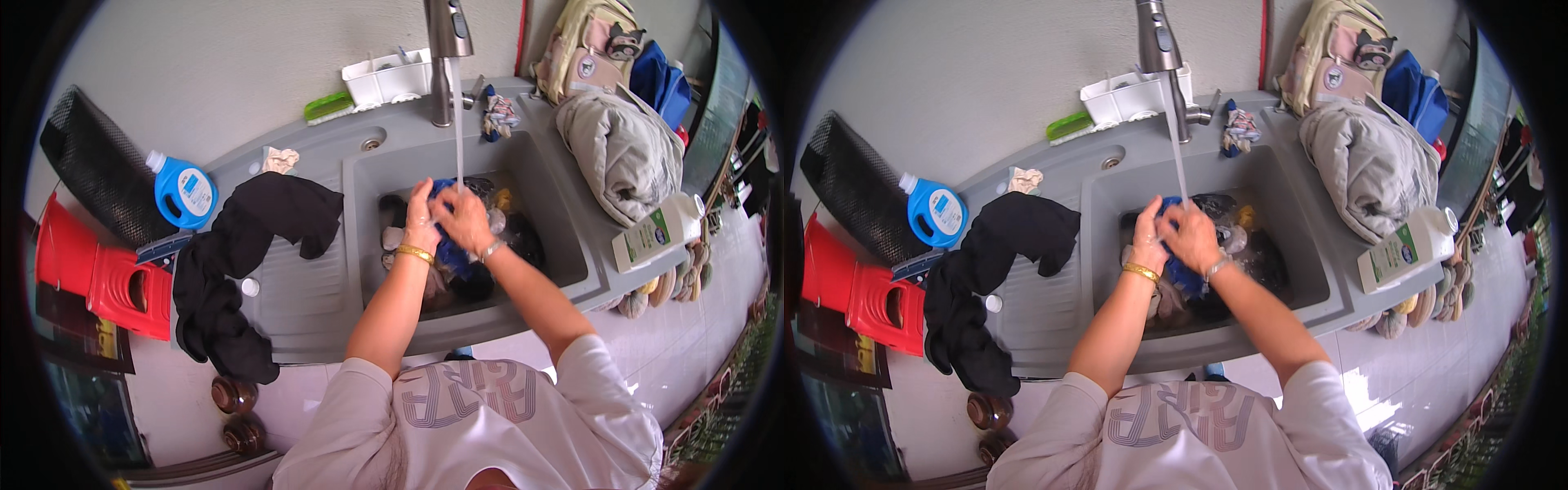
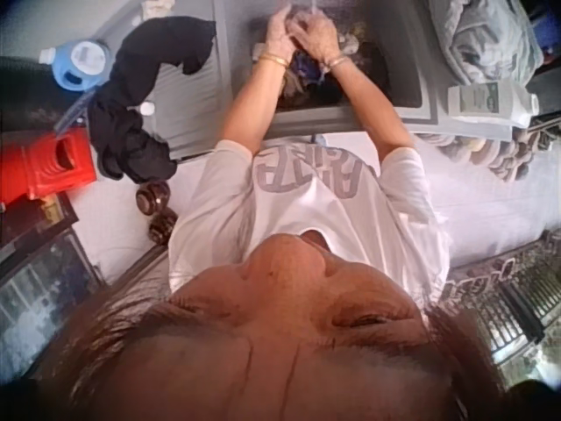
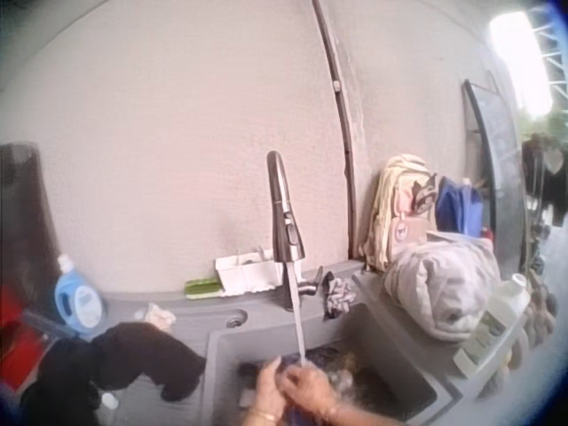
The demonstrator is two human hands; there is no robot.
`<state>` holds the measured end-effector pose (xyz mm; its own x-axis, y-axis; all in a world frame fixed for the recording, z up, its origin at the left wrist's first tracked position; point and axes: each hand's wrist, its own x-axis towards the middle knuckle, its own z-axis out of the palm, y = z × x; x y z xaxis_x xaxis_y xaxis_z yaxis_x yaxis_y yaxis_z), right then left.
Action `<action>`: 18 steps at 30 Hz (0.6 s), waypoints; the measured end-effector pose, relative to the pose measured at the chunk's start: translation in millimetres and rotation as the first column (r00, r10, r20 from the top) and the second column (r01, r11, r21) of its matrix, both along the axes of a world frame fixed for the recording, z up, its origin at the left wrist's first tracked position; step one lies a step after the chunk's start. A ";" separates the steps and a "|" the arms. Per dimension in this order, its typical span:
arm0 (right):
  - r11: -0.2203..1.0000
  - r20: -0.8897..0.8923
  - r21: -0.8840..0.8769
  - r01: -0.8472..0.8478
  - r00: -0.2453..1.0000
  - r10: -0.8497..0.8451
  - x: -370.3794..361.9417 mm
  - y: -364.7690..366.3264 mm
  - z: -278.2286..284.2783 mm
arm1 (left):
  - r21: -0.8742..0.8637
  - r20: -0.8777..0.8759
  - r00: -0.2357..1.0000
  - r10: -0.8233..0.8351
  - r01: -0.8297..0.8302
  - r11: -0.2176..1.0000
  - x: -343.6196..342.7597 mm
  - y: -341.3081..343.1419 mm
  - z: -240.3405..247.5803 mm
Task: The person cleans a window using a long-handled squeegee and a blue cloth. They wipe the glass and frame, then rinse the cloth at a sink.
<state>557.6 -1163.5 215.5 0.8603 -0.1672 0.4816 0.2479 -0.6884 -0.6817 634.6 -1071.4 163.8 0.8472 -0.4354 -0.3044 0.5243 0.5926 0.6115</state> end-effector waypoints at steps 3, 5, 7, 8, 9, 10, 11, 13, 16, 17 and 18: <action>1.000 -0.019 0.004 0.014 1.000 -0.014 -17.2 21.3 18.0 | -0.185 0.051 0.998 -0.041 0.050 0.982 -6.6 -1.1 3.3; 0.987 0.026 -0.132 0.096 0.995 -0.093 7.1 17.8 3.0 | -0.601 0.398 0.900 -0.180 0.404 0.690 2.6 -2.6 -31.4; 0.972 0.199 -0.184 0.143 0.974 -0.106 27.8 -16.2 -7.1 | 0.017 0.107 0.994 -0.033 0.031 0.999 -25.2 -20.8 21.2; 0.959 0.078 -0.142 0.246 0.968 -0.237 28.9 -18.5 7.2 | 0.194 0.114 0.993 -0.013 -0.010 0.981 -29.0 -19.8 31.2; 0.912 -0.021 -0.291 0.289 0.951 -0.309 36.2 -30.7 12.2 | 0.203 0.216 0.976 0.003 -0.048 0.978 -28.8 -18.3 19.4; 0.899 -0.017 -0.291 0.328 0.938 -0.347 46.4 -55.1 -3.5 | 0.399 0.332 0.937 -0.106 -0.038 0.916 -26.8 -16.4 25.6; 0.909 -0.057 -0.266 0.321 0.936 -0.347 42.9 -61.0 -0.4 | 0.350 0.358 0.923 -0.144 0.011 0.937 -29.2 -12.8 37.8; 0.983 -0.180 0.177 0.052 0.984 -0.020 46.8 -91.6 -24.6 | 0.190 0.328 0.931 -0.158 0.099 0.977 -38.3 -13.7 70.6; 0.375 -0.113 0.920 -0.117 0.835 0.539 16.9 -68.5 15.9 | 0.112 0.327 0.945 -0.021 -0.017 0.994 -26.0 -1.3 91.7; 0.433 -0.183 0.895 -0.105 0.800 0.572 11.9 -65.7 16.2 | 0.139 0.338 0.940 -0.044 -0.004 0.990 -19.0 1.3 95.5; 0.487 -0.253 0.868 -0.098 0.756 0.603 9.6 -60.3 17.9 | 0.191 0.370 0.929 0.009 -0.086 0.978 -11.7 1.5 90.8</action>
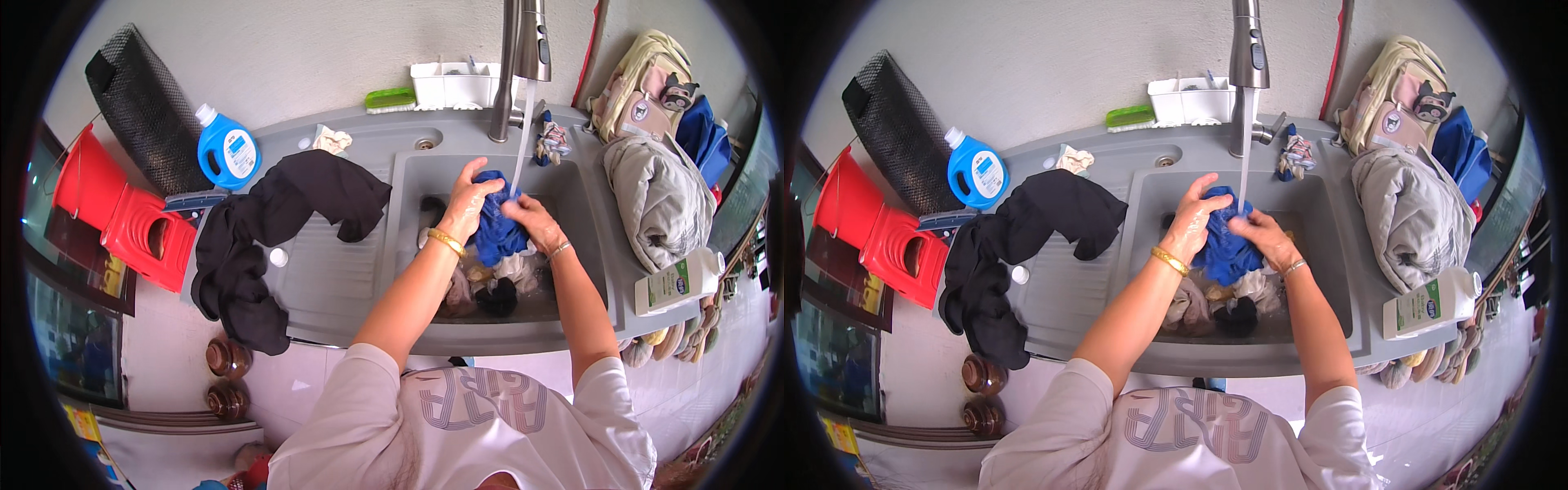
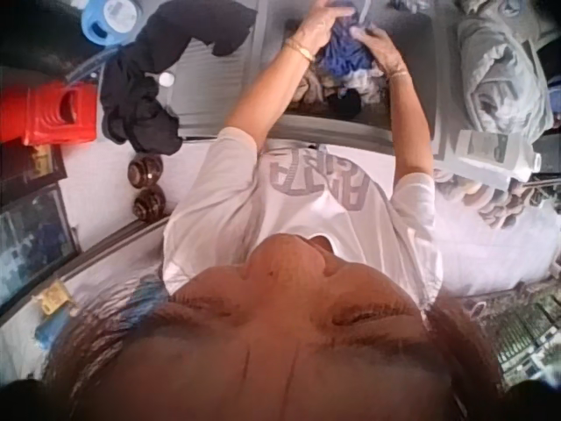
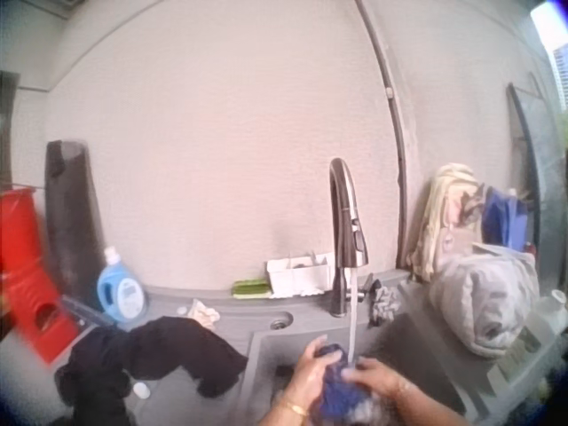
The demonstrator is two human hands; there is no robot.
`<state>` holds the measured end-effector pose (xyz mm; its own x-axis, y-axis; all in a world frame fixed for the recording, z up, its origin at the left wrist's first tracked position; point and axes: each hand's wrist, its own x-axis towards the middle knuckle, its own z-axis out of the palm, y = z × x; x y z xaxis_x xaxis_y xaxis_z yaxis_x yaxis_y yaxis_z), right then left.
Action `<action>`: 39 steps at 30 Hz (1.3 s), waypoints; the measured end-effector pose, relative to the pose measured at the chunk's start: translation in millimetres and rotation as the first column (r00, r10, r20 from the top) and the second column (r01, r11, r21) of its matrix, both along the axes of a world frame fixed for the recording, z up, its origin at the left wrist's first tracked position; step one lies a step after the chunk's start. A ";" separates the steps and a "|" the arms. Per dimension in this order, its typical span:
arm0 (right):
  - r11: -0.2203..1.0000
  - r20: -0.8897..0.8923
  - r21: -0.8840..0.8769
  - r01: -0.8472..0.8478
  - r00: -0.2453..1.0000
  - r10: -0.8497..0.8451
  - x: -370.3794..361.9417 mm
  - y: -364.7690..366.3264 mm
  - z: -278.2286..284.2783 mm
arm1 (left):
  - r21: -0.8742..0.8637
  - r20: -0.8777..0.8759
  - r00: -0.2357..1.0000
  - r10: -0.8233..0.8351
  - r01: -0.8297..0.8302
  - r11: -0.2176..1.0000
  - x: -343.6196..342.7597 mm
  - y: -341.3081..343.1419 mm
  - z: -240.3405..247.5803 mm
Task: The person cleans a window using a long-handled squeegee and a blue cloth. They wipe the glass and frame, then rinse the cloth at a sink.
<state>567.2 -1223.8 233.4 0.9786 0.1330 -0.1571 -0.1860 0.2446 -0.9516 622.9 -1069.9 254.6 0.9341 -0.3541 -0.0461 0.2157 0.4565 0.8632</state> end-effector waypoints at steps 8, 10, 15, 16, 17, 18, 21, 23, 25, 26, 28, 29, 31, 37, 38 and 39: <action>0.965 0.240 -0.192 0.177 0.962 -0.129 2.1 41.8 40.3 | -0.242 -0.338 0.940 -0.038 -0.048 0.969 4.8 -0.7 -38.7; 0.871 0.395 -0.410 0.271 0.913 -0.099 -4.6 56.6 30.1 | -0.413 -0.379 0.912 -0.161 -0.011 0.911 -0.7 5.1 -41.1; 0.474 0.685 -0.578 0.665 0.711 -0.162 -12.5 91.0 9.4 | -0.507 -0.465 0.877 -0.121 -0.152 0.848 -30.1 8.1 -56.5; 0.449 0.638 -0.589 0.672 0.728 -0.253 0.5 84.3 0.2 | -0.610 -0.220 0.949 -0.224 0.046 0.791 -4.5 -1.8 -103.9; 0.340 0.735 -0.592 0.730 0.663 -0.143 20.7 56.6 -19.2 | -0.371 -0.290 0.952 -0.093 -0.022 0.928 -15.6 -15.7 -78.6; 0.139 0.784 -0.621 0.771 0.615 0.086 26.8 38.2 -15.6 | -0.105 -0.312 0.948 0.061 -0.098 0.990 -27.0 -25.4 -52.2; 0.224 0.566 -0.748 0.625 0.777 -0.277 38.9 15.4 2.2 | -0.143 -0.210 0.977 0.020 -0.051 0.988 -24.9 -33.8 -66.2; 0.321 0.582 -0.685 0.654 0.757 -0.299 31.1 26.7 12.7 | -0.221 -0.300 0.950 0.088 -0.159 0.962 -18.0 -36.1 -58.5; 0.394 0.673 -0.616 0.682 0.715 -0.187 10.5 51.6 6.8 | -0.400 -0.331 0.943 0.025 -0.164 0.902 12.0 -19.2 -82.4; 0.396 0.711 -0.616 0.681 0.697 -0.093 6.7 64.2 -7.6 | -0.544 -0.240 0.969 -0.064 -0.079 0.835 35.8 -2.1 -113.6; 0.501 0.792 -0.468 0.728 0.597 -0.128 -14.0 72.8 -7.1 | -0.431 -0.292 0.951 -0.101 -0.036 0.902 33.4 8.4 -108.6; 0.505 0.782 -0.495 0.707 0.616 -0.097 -18.5 77.9 -7.4 | -0.464 -0.147 0.976 -0.160 0.075 0.883 29.3 17.1 -120.6; 0.513 0.750 -0.514 0.688 0.651 -0.122 -21.1 84.2 -3.5 | -0.405 -0.110 0.980 -0.168 0.110 0.907 20.8 13.3 -127.3; 0.172 0.671 -0.682 0.711 0.702 -0.239 41.0 14.2 -3.5 | -0.021 -0.062 0.997 -0.038 0.036 0.999 -28.5 -13.6 -51.8; 0.122 0.654 -0.708 0.696 0.710 -0.261 42.4 9.1 5.3 | -0.074 -0.024 0.997 -0.068 0.066 0.995 -29.6 -11.1 -43.9; 0.122 0.651 -0.695 0.708 0.692 -0.311 42.2 3.7 7.3 | -0.061 -0.036 0.994 -0.108 0.105 0.993 -32.3 -13.0 -29.5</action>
